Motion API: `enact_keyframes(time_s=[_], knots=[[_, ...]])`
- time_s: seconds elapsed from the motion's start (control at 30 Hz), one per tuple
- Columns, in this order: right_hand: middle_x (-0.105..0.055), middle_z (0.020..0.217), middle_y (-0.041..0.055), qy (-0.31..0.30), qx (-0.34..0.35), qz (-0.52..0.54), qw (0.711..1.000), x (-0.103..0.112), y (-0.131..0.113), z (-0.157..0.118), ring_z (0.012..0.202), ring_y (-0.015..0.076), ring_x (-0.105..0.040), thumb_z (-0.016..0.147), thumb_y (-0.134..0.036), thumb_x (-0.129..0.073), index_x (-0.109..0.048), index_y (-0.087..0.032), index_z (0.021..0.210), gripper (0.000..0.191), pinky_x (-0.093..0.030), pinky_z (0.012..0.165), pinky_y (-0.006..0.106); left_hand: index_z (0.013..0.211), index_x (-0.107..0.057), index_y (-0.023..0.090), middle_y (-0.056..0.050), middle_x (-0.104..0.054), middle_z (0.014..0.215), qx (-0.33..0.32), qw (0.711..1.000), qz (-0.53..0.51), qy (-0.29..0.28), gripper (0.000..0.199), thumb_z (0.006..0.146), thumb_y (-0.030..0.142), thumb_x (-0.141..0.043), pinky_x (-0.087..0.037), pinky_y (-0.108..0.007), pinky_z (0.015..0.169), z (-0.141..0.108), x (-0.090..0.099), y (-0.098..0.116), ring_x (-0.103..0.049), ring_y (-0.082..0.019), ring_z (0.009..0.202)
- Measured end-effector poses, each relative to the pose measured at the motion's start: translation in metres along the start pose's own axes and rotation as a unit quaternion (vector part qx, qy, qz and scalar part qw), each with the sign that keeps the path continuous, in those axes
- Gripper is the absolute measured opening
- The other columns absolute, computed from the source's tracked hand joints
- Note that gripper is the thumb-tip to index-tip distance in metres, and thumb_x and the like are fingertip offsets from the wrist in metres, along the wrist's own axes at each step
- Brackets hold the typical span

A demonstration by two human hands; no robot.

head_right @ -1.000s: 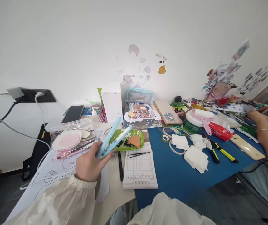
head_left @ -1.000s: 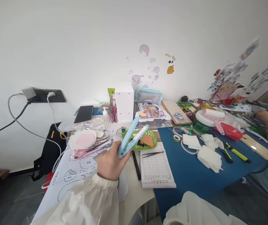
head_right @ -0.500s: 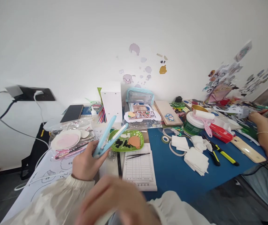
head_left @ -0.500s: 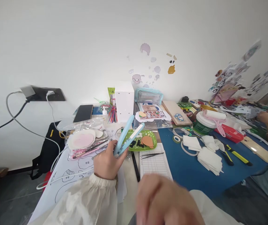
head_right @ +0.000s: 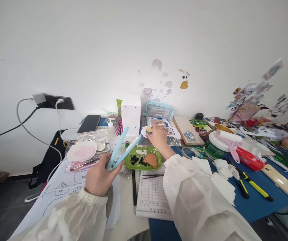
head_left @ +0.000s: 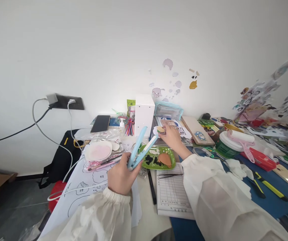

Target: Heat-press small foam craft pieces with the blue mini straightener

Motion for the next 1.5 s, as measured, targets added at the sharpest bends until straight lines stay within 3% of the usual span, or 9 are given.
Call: enact_keyframes(time_s=[0.13, 0.37, 0.7, 0.8, 0.93, 1.13, 1.23, 1.4, 1.5], knots=[[-0.059, 0.108, 0.0078, 0.009, 0.004, -0.061, 0.998, -0.017, 0.002, 0.012, 0.103, 0.0236, -0.055, 0.084, -0.04, -0.057, -0.056, -0.015, 0.11, 0.035, -0.041, 0.089, 0.046, 0.093, -0.056, 0.022, 0.001, -0.07, 0.067, -0.002, 1.0, -0.002, 0.001, 0.032, 0.075, 0.048, -0.06, -0.036, -0.023, 0.047, 0.002, 0.003, -0.002, -0.066, -0.02, 0.059], [-0.059, 0.105, 0.0069, 0.017, 0.008, -0.082, 0.996, -0.028, 0.012, 0.015, 0.099, 0.0222, -0.055, 0.085, -0.041, -0.056, -0.056, -0.015, 0.108, 0.034, -0.043, 0.086, 0.044, 0.092, -0.054, 0.021, 0.002, -0.068, 0.063, -0.017, 1.0, -0.012, 0.0, 0.033, 0.077, 0.05, -0.058, -0.037, -0.023, 0.046, 0.003, 0.005, -0.001, -0.065, -0.019, 0.054], [-0.065, 0.092, 0.0089, 0.042, -0.017, 0.012, 0.999, -0.019, 0.016, 0.01, 0.092, 0.026, -0.058, 0.072, -0.035, -0.064, -0.055, -0.014, 0.106, 0.042, -0.044, 0.079, 0.04, 0.094, -0.055, 0.021, 0.001, -0.071, 0.07, -0.012, 1.0, -0.008, 0.006, 0.033, 0.076, 0.047, -0.06, -0.037, -0.023, 0.047, 0.004, 0.005, -0.003, -0.067, -0.02, 0.059], [-0.066, 0.092, 0.0086, 0.024, -0.018, 0.054, 0.998, -0.003, 0.018, -0.014, 0.089, 0.0245, -0.06, 0.071, -0.038, -0.064, -0.054, -0.016, 0.105, 0.042, -0.045, 0.078, 0.038, 0.094, -0.055, 0.021, 0.001, -0.07, 0.068, -0.003, 1.0, -0.011, -0.001, 0.032, 0.076, 0.046, -0.061, -0.036, -0.024, 0.047, 0.005, 0.005, -0.003, -0.066, -0.02, 0.059], [-0.065, 0.098, 0.007, -0.031, 0.003, 0.095, 0.995, 0.012, 0.019, -0.066, 0.093, 0.0233, -0.059, 0.072, -0.039, -0.065, -0.054, -0.021, 0.105, 0.04, -0.044, 0.083, 0.038, 0.094, -0.054, 0.021, 0.002, -0.069, 0.067, -0.001, 1.0, -0.007, -0.01, 0.033, 0.076, 0.047, -0.06, -0.035, -0.024, 0.048, 0.005, 0.006, -0.001, -0.066, -0.021, 0.058], [-0.065, 0.103, 0.0054, -0.084, 0.007, 0.115, 0.99, 0.006, 0.017, -0.112, 0.102, 0.0271, -0.055, 0.072, -0.033, -0.067, -0.056, -0.025, 0.102, 0.033, -0.038, 0.089, 0.046, 0.095, -0.054, 0.021, 0.0, -0.07, 0.07, 0.005, 1.0, -0.003, -0.022, 0.033, 0.076, 0.047, -0.06, -0.035, -0.025, 0.049, 0.005, 0.004, -0.002, -0.067, -0.021, 0.061], [-0.063, 0.109, 0.0062, -0.078, -0.002, 0.13, 0.988, 0.009, 0.017, -0.118, 0.105, 0.0275, -0.054, 0.076, -0.036, -0.064, -0.057, -0.026, 0.105, 0.032, -0.038, 0.089, 0.046, 0.096, -0.054, 0.02, -0.001, -0.071, 0.073, 0.01, 1.0, -0.002, -0.023, 0.034, 0.076, 0.047, -0.06, -0.037, -0.025, 0.05, 0.006, 0.003, -0.005, -0.068, -0.022, 0.065], [-0.064, 0.103, 0.0075, -0.022, -0.036, 0.165, 0.985, 0.036, 0.031, -0.151, 0.101, 0.0251, -0.056, 0.082, -0.042, -0.056, -0.06, -0.023, 0.097, 0.025, -0.042, 0.089, 0.041, 0.097, -0.054, 0.02, -0.001, -0.071, 0.075, -0.005, 1.0, 0.008, -0.014, 0.035, 0.076, 0.048, -0.059, -0.039, -0.025, 0.05, 0.007, 0.003, -0.007, -0.068, -0.022, 0.065], [-0.065, 0.082, 0.0071, 0.015, -0.09, 0.189, 0.978, 0.049, 0.05, -0.186, 0.08, 0.0227, -0.061, 0.085, -0.046, -0.049, -0.061, -0.021, 0.077, 0.029, -0.049, 0.071, 0.033, 0.096, -0.053, 0.02, 0.001, -0.07, 0.073, -0.018, 1.0, 0.01, -0.019, 0.036, 0.077, 0.05, -0.058, -0.038, -0.025, 0.049, 0.006, 0.001, -0.006, -0.067, -0.02, 0.062]])
Point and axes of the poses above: each hand's wrist, its own z-axis towards the middle knuckle, its own x-axis out of the back of the hand, y = z × x, the point moved 4 cm from there along z, towards the middle knuckle
